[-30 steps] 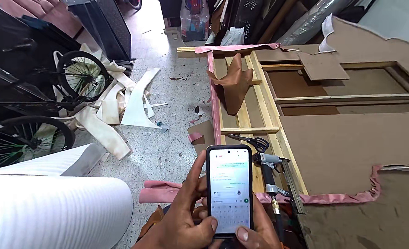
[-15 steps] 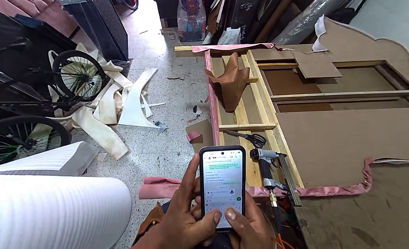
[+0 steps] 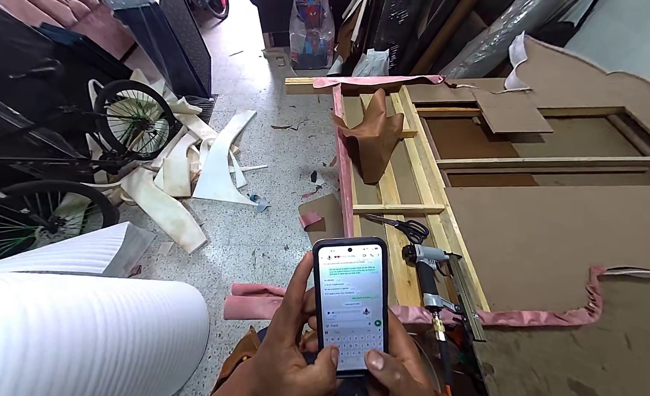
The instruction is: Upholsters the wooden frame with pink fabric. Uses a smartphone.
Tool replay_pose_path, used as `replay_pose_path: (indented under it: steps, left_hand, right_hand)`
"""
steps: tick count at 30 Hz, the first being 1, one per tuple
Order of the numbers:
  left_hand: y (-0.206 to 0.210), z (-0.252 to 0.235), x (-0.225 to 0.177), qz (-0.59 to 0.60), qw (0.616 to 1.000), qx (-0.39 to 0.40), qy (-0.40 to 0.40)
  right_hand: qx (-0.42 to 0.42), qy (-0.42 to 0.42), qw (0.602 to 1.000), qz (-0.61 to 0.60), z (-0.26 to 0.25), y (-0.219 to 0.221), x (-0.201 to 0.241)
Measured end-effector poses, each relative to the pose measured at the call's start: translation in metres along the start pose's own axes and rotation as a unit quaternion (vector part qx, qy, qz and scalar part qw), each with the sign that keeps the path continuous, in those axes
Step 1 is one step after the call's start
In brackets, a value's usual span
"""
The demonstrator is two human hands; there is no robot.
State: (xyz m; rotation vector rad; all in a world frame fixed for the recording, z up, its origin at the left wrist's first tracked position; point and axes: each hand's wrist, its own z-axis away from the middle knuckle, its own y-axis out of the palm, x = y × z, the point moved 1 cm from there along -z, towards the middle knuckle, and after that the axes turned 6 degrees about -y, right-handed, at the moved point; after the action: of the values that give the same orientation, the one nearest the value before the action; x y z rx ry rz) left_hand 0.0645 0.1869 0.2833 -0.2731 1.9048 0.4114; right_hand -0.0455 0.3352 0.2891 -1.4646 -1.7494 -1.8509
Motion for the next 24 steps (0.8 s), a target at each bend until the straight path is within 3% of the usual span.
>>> replay_pose_path:
  steps: [9, 16, 24]
  left_hand:
    - [-0.001, -0.009, -0.001, 0.013, 1.000, -0.005, 0.004]
    - [0.004, -0.014, 0.002, 0.017, 1.000, -0.018, 0.001]
    - [0.013, -0.019, 0.004, 0.021, 0.999, -0.032, -0.019]
  right_hand:
    - [0.002, 0.029, 0.997, 0.075, -0.009, 0.003, 0.011]
    - [0.049, 0.024, 0.998, -0.025, -0.012, -0.013, 0.010]
    - [0.027, 0.027, 0.998, 0.054, -0.012, -0.014, 0.019]
